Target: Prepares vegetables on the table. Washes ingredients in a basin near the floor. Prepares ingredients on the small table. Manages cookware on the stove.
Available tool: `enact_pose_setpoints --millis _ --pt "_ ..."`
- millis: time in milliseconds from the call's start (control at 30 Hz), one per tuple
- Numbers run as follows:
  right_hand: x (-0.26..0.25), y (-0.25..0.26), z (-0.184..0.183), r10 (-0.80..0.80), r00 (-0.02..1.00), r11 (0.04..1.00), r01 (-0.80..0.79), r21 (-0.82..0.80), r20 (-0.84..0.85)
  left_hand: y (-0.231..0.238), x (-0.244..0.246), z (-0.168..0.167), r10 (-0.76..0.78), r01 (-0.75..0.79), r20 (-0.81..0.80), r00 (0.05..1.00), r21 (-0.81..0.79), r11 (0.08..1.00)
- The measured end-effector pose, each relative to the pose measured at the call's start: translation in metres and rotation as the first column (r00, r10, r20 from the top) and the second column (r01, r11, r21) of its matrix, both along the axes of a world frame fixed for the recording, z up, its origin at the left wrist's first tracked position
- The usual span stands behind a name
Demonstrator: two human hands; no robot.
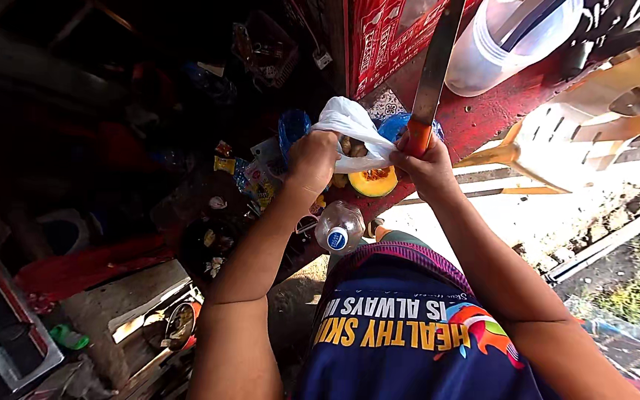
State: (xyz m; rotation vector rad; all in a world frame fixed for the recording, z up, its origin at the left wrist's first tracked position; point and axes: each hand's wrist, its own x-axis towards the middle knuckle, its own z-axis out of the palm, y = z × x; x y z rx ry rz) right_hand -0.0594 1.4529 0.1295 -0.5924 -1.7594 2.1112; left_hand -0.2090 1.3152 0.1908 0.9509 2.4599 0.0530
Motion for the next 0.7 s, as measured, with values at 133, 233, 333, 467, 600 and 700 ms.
enact_pose_setpoints --millis 133,233,333,467,600,700 --pt "-0.004 0.002 0.0 -0.024 1.0 0.999 0.024 -0.043 0.001 0.008 -0.014 -0.027 -0.117 0.105 0.089 0.989 0.131 0.986" --pt "-0.009 -0.001 -0.006 -0.018 1.0 1.0 0.018 0.003 0.016 0.021 -0.017 -0.052 -0.049 0.05 0.051 0.997 -0.014 0.999" --pt "-0.011 -0.004 -0.015 0.004 0.998 0.994 -0.011 0.107 0.062 0.037 -0.017 -0.066 0.026 -0.023 0.021 0.999 -0.14 0.99" --pt "-0.01 -0.006 -0.018 -0.029 0.996 0.985 0.016 0.169 0.078 0.048 -0.019 -0.061 0.011 0.001 0.06 0.998 -0.2 0.98" --pt "-0.006 0.0 -0.012 -0.064 0.997 0.976 0.055 0.211 0.036 0.048 -0.017 -0.06 -0.007 0.019 0.073 0.997 -0.168 0.986" --pt "-0.005 0.003 -0.012 -0.06 0.998 0.97 0.054 0.235 0.016 0.047 -0.018 -0.056 0.008 0.001 0.066 0.998 -0.144 0.99"
